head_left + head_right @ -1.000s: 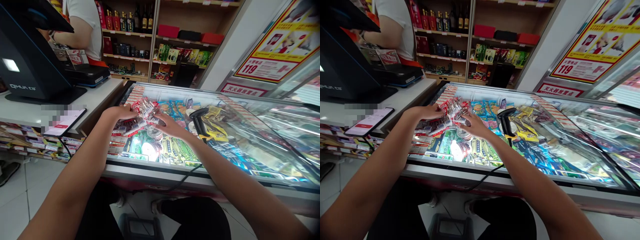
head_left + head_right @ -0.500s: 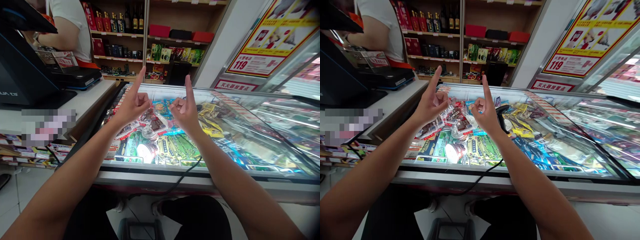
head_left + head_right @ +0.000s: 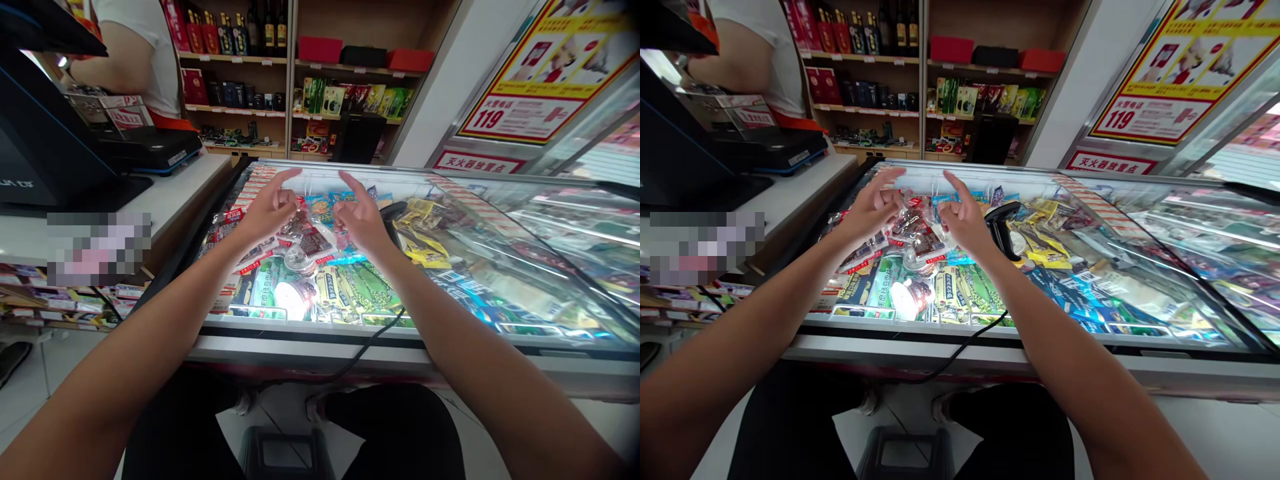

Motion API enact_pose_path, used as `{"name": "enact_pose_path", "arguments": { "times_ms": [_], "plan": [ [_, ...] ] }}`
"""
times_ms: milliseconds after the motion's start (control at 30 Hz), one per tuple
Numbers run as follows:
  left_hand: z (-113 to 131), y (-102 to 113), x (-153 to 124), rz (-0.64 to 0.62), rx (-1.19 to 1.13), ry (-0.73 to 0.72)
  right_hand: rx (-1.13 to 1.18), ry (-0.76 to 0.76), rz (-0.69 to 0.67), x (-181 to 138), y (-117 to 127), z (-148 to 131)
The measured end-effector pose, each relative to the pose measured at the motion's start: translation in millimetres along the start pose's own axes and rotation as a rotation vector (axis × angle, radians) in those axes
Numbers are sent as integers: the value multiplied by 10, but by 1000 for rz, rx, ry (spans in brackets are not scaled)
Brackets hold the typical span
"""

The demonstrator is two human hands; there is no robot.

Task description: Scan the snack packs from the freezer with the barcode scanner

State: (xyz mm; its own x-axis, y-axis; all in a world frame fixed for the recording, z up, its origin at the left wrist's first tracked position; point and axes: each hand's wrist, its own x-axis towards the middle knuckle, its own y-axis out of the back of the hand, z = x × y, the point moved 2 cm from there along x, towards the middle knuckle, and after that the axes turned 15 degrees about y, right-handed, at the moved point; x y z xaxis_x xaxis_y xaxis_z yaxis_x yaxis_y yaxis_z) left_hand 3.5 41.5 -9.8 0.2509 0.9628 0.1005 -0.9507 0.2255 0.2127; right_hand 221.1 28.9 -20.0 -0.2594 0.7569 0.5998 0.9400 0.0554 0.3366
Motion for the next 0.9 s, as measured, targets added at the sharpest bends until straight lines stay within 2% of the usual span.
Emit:
{"name": "enact_pose_path", "arguments": {
  "times_ms": [133,267,333,467,600,733,833,867,900],
  "plan": [
    [125,126,-22,-78,-249,119,276,-59,21,81,201,-108],
    [192,273,-62,-51,-421,160,485,-50,0,112,381,-214],
    [167,281,-57,-54,-469,174,548,-64,-8,105,384,-184],
    [53,146,-10,-169,-546,230,560,-164,-37,49,246,-12],
    [-20,13,22,-231,-543,268,357,-251,-72,-1,142,91],
    [4,19,16,-221,-492,265,158,-155,-62,56,204,30],
    [24,55,12,-210,-465,283,-282,-141,28,133,464,-6],
    [23,61,16,-217,-472,291,-516,-177,65,146,601,7],
    [16,61,23,-230,-487,299,-629,-202,80,152,741,38]
  ]
}}
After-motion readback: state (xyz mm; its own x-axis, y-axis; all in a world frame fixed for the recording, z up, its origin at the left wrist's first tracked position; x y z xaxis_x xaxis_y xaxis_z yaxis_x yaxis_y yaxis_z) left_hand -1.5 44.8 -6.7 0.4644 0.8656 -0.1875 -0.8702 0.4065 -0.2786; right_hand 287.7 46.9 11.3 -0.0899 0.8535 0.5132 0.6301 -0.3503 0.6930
